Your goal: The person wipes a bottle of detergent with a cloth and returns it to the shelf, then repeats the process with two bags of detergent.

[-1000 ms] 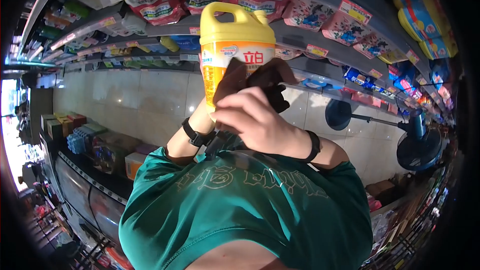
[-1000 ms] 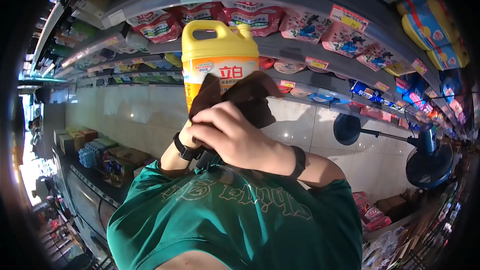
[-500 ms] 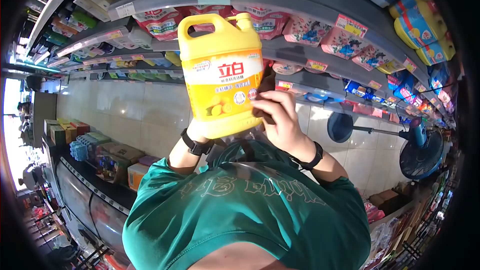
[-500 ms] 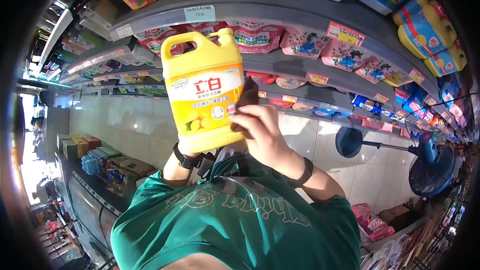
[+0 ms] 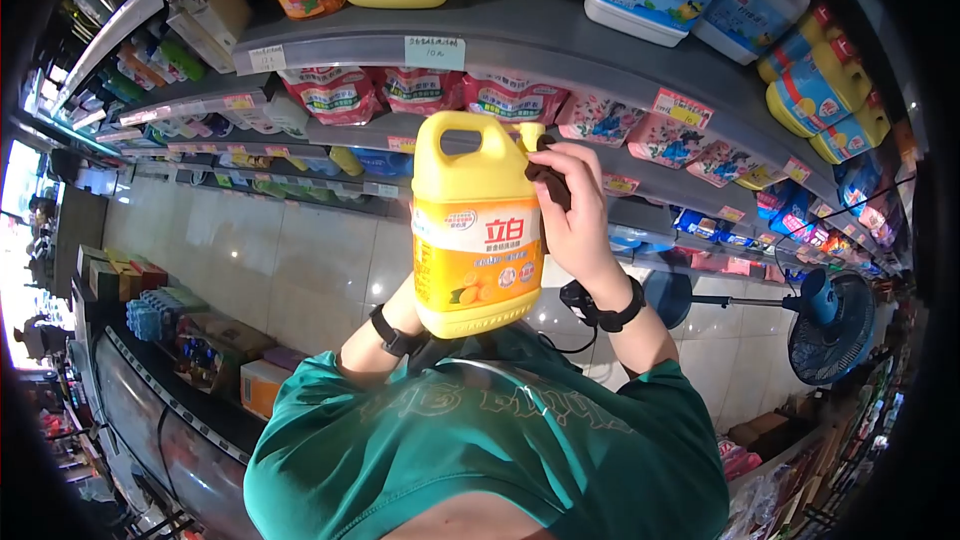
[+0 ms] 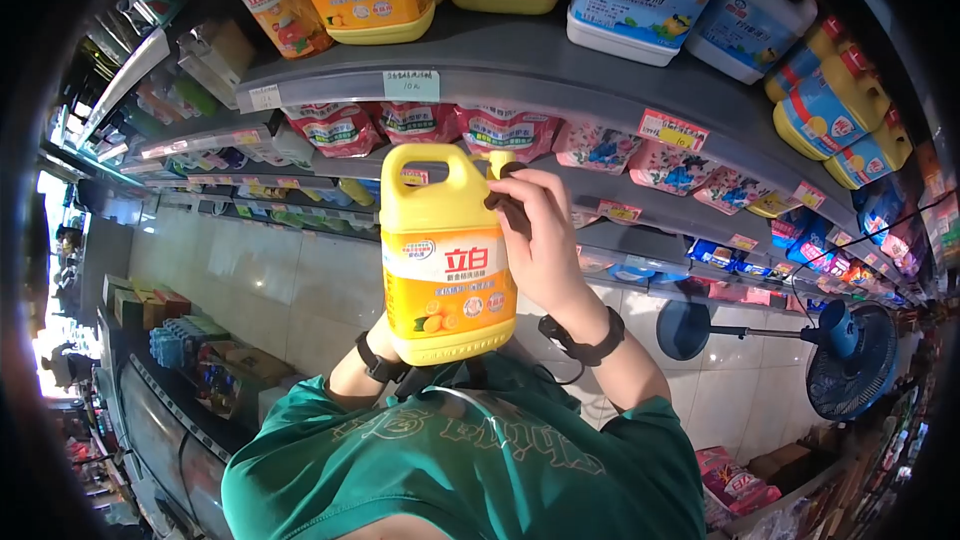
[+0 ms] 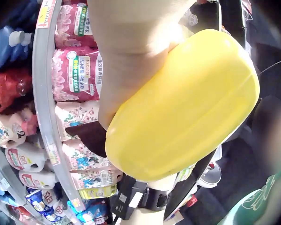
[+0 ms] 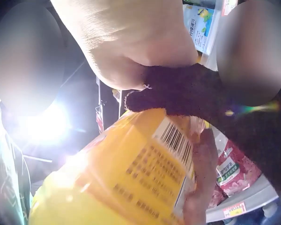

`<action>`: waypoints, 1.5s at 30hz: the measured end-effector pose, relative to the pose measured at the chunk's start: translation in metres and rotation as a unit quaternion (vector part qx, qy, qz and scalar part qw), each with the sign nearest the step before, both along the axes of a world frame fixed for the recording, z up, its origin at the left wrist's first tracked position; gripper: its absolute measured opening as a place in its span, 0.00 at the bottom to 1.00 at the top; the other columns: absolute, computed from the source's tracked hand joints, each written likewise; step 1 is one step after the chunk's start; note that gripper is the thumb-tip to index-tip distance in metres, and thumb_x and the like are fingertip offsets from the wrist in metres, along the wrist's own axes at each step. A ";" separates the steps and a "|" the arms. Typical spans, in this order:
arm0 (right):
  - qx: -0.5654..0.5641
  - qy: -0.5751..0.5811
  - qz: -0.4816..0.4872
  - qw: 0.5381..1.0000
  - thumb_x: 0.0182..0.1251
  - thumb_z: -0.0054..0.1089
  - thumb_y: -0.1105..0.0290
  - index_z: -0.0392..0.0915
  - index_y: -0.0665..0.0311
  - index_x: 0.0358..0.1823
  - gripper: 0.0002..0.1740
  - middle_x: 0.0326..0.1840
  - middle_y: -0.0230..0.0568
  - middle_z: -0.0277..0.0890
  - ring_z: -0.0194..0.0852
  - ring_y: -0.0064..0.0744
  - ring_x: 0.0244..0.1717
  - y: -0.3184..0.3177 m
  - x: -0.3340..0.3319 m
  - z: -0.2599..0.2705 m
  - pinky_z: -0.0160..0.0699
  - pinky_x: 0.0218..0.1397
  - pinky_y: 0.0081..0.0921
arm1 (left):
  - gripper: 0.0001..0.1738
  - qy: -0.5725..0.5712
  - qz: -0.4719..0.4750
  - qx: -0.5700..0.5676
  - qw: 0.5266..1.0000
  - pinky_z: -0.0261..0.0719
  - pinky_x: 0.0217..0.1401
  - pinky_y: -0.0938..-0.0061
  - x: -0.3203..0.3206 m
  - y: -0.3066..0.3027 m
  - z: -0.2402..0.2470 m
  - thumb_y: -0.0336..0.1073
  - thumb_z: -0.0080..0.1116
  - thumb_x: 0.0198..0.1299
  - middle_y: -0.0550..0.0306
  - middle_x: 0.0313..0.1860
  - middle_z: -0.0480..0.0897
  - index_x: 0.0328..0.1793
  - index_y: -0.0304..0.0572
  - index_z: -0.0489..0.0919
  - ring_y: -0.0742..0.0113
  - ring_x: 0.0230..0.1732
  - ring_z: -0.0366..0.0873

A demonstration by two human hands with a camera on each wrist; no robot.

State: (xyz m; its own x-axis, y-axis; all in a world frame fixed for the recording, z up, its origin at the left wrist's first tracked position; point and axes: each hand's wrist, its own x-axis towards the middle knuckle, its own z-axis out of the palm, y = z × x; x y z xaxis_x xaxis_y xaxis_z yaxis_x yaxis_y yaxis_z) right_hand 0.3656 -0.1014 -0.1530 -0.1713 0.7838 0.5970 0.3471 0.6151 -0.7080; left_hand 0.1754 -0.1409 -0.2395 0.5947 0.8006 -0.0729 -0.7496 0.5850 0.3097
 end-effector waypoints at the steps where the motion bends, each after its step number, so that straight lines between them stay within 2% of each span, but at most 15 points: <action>1: -0.029 0.020 0.000 0.999 0.63 0.57 0.85 0.76 0.65 0.53 0.17 0.53 0.46 0.70 0.75 0.45 0.53 0.003 -0.001 0.008 0.77 0.56 0.30 | 0.50 -0.001 -0.003 0.001 1.000 0.72 0.69 0.53 0.001 -0.003 -0.001 0.78 0.33 0.64 0.49 0.71 0.70 0.79 0.49 0.60 0.51 0.67 0.73; 7: -0.020 -0.042 0.027 0.999 0.61 0.58 0.85 0.78 0.65 0.49 0.15 0.50 0.45 0.71 0.75 0.44 0.53 0.026 0.005 0.012 0.76 0.56 0.33 | 0.49 0.020 -0.007 0.021 1.000 0.73 0.68 0.54 -0.004 -0.010 0.003 0.78 0.33 0.64 0.49 0.70 0.71 0.78 0.48 0.61 0.51 0.66 0.74; 8: -0.070 0.022 0.031 0.997 0.62 0.56 0.85 0.76 0.66 0.49 0.14 0.50 0.44 0.73 0.73 0.43 0.56 0.017 -0.002 0.000 0.72 0.61 0.33 | 0.49 0.025 -0.003 0.035 0.999 0.74 0.68 0.54 -0.004 -0.003 0.008 0.78 0.34 0.65 0.49 0.70 0.72 0.78 0.47 0.62 0.51 0.66 0.74; 15: -0.121 0.049 0.022 0.991 0.71 0.55 0.78 0.72 0.67 0.57 0.15 0.57 0.45 0.66 0.65 0.37 0.64 -0.036 -0.020 -0.020 0.63 0.69 0.29 | 0.49 0.064 0.057 0.068 0.994 0.76 0.66 0.55 -0.014 0.017 0.018 0.77 0.34 0.65 0.49 0.69 0.73 0.77 0.46 0.63 0.52 0.64 0.76; 18: -0.274 0.214 0.096 0.933 0.72 0.58 0.75 0.64 0.69 0.66 0.23 0.58 0.43 0.65 0.67 0.32 0.61 -0.055 -0.025 -0.025 0.68 0.64 0.29 | 0.49 0.098 0.131 0.084 0.983 0.76 0.66 0.55 -0.008 0.022 0.027 0.77 0.35 0.65 0.49 0.69 0.74 0.77 0.46 0.63 0.52 0.63 0.77; 20: -0.256 0.169 0.086 0.948 0.71 0.62 0.70 0.59 0.71 0.69 0.31 0.59 0.42 0.64 0.67 0.31 0.60 -0.057 -0.020 -0.019 0.67 0.64 0.27 | 0.37 0.137 0.219 0.092 0.962 0.73 0.68 0.60 0.007 0.026 0.036 0.55 0.39 0.73 0.50 0.71 0.70 0.82 0.45 0.53 0.55 0.66 0.74; 23: -0.184 0.058 0.057 0.980 0.55 0.78 0.55 0.58 0.72 0.68 0.48 0.59 0.49 0.64 0.67 0.42 0.61 -0.047 -0.008 -0.011 0.68 0.64 0.37 | 0.40 0.232 0.321 0.138 0.908 0.63 0.75 0.65 0.026 0.026 0.048 0.34 0.48 0.74 0.50 0.74 0.64 0.85 0.44 0.42 0.58 0.72 0.65; 25: -0.197 -0.004 0.032 0.980 0.45 0.84 0.54 0.58 0.72 0.65 0.53 0.59 0.55 0.64 0.68 0.51 0.61 -0.043 -0.003 -0.010 0.69 0.63 0.42 | 0.41 0.449 0.340 0.216 0.797 0.62 0.75 0.65 0.031 0.028 0.034 0.33 0.50 0.72 0.47 0.74 0.63 0.85 0.42 0.42 0.58 0.72 0.63; 27: -0.225 0.020 0.033 0.974 0.44 0.85 0.57 0.58 0.70 0.65 0.53 0.61 0.52 0.65 0.68 0.46 0.64 -0.040 -0.001 -0.011 0.70 0.65 0.42 | 0.43 0.596 0.332 0.280 0.676 0.61 0.75 0.64 0.034 0.020 0.044 0.32 0.53 0.71 0.41 0.73 0.60 0.84 0.37 0.43 0.57 0.74 0.57; 30: -0.277 0.159 0.065 0.945 0.47 0.82 0.61 0.58 0.69 0.66 0.50 0.62 0.48 0.67 0.69 0.39 0.65 -0.042 0.003 -0.024 0.71 0.67 0.39 | 0.41 0.441 0.345 0.184 0.808 0.65 0.72 0.67 0.032 0.033 0.032 0.32 0.53 0.72 0.41 0.71 0.63 0.83 0.33 0.44 0.59 0.71 0.63; 31: -0.296 0.212 0.081 0.928 0.48 0.81 0.63 0.59 0.68 0.67 0.49 0.63 0.46 0.68 0.70 0.37 0.65 -0.042 0.005 -0.026 0.71 0.67 0.38 | 0.39 0.365 0.317 0.116 0.868 0.70 0.69 0.70 0.027 0.030 0.068 0.34 0.53 0.72 0.44 0.68 0.68 0.82 0.31 0.47 0.62 0.67 0.69; 34: -0.314 0.299 0.139 0.891 0.50 0.77 0.66 0.59 0.67 0.69 0.47 0.63 0.44 0.71 0.72 0.34 0.64 -0.044 0.018 -0.018 0.73 0.67 0.35 | 0.41 0.459 0.180 0.167 0.854 0.75 0.66 0.69 0.001 0.042 0.068 0.33 0.59 0.69 0.48 0.63 0.76 0.81 0.31 0.50 0.64 0.62 0.76; 37: -0.330 0.299 0.169 0.879 0.50 0.76 0.64 0.58 0.66 0.70 0.47 0.63 0.44 0.72 0.73 0.34 0.64 -0.045 0.028 -0.014 0.73 0.68 0.35 | 0.39 0.238 0.089 0.097 0.962 0.77 0.66 0.65 0.004 0.043 0.059 0.34 0.63 0.66 0.48 0.64 0.77 0.78 0.34 0.56 0.61 0.62 0.78; 40: -0.340 0.281 0.196 0.876 0.49 0.76 0.62 0.58 0.65 0.70 0.48 0.64 0.44 0.71 0.73 0.35 0.65 -0.044 0.035 -0.013 0.72 0.68 0.35 | 0.37 0.188 0.069 0.070 0.977 0.78 0.66 0.63 0.007 0.036 0.060 0.34 0.67 0.63 0.48 0.65 0.77 0.74 0.36 0.61 0.60 0.63 0.78; 45: -0.313 0.271 0.214 0.885 0.50 0.78 0.63 0.61 0.65 0.69 0.47 0.64 0.43 0.71 0.72 0.33 0.64 -0.044 0.041 -0.005 0.71 0.69 0.33 | 0.38 0.238 0.088 0.177 0.951 0.77 0.66 0.64 0.003 0.040 0.088 0.28 0.72 0.55 0.49 0.61 0.80 0.70 0.36 0.66 0.62 0.60 0.80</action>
State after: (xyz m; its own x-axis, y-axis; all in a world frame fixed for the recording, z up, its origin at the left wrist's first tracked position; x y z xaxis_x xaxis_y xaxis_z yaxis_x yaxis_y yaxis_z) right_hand 0.4066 -0.1452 -0.1585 -0.3533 0.9227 0.1543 -0.3177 0.0368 -0.9475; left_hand 0.1779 -0.1005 -0.1515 0.4160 0.9093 -0.0070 -0.5520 0.2586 0.7927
